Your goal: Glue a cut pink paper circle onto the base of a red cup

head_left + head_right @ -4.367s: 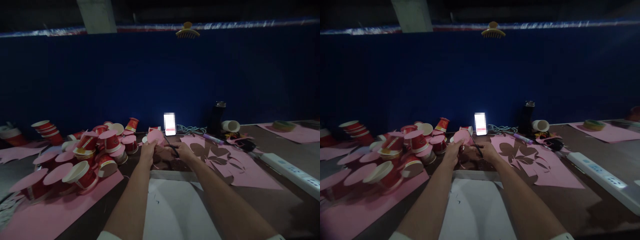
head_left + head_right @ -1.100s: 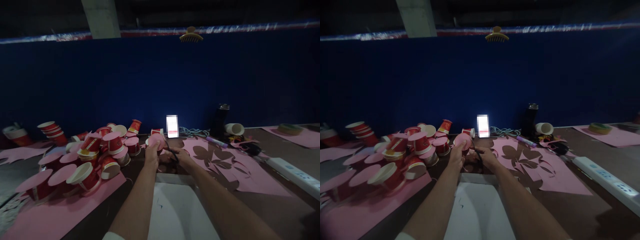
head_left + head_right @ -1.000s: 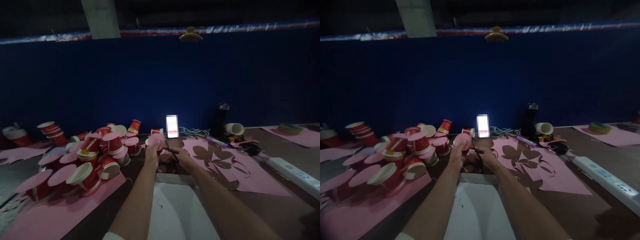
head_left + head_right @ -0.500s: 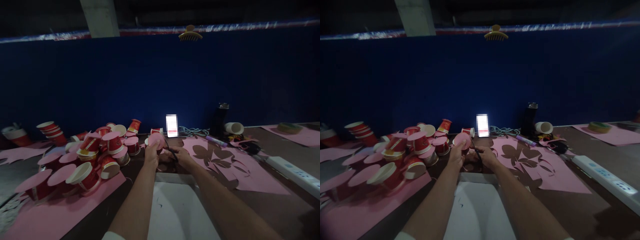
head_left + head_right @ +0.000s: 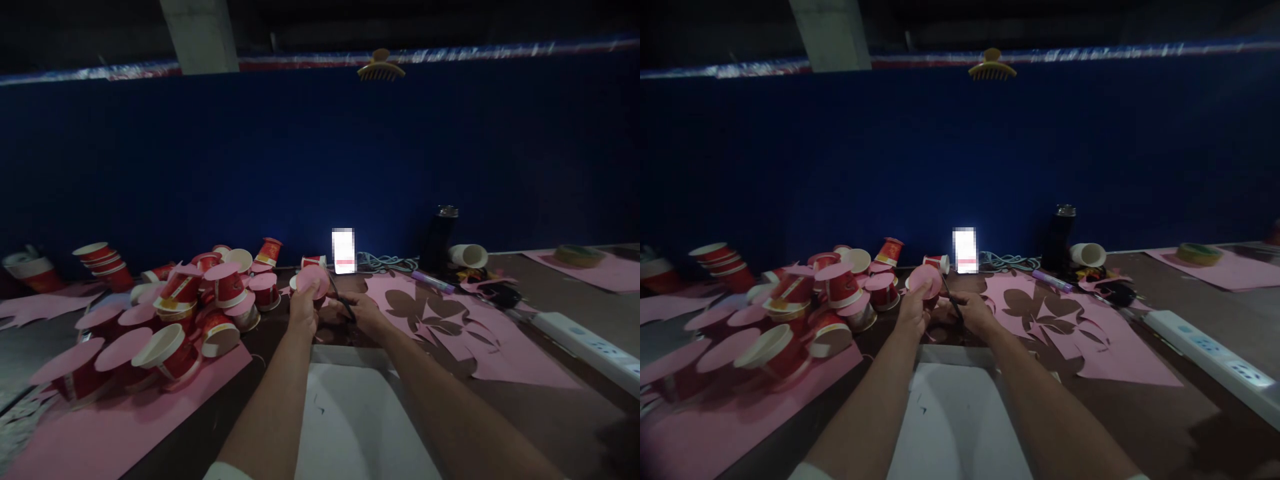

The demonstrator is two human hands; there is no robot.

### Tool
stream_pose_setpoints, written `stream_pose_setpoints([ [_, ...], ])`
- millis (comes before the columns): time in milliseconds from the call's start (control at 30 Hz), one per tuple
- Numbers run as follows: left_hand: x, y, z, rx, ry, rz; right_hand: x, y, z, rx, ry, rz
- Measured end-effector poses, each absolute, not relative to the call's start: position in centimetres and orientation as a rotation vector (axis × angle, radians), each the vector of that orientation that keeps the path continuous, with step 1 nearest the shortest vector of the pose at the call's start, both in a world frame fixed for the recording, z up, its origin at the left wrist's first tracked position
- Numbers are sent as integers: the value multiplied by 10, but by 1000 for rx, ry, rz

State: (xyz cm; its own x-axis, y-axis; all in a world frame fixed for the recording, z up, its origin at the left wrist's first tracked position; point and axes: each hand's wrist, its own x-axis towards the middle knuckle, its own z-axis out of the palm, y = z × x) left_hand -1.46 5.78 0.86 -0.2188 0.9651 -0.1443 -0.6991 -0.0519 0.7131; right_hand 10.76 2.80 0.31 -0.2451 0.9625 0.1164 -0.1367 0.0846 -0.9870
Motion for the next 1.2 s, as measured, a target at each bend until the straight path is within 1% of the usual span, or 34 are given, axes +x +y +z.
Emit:
stream_pose_setpoints([
  [200, -15, 57, 10, 424, 820, 1620, 105, 26, 6, -885, -1316, 1405],
  [833, -15, 59, 7, 414, 800, 1623, 105, 28, 5, -960, -1360, 1348],
  [1100, -22, 62, 10, 377, 666, 1625, 114, 36, -1, -1154, -1142, 1185],
  [1200, -25, 61, 12, 320, 601, 1603, 119, 43, -8, -1154, -1081, 1137],
])
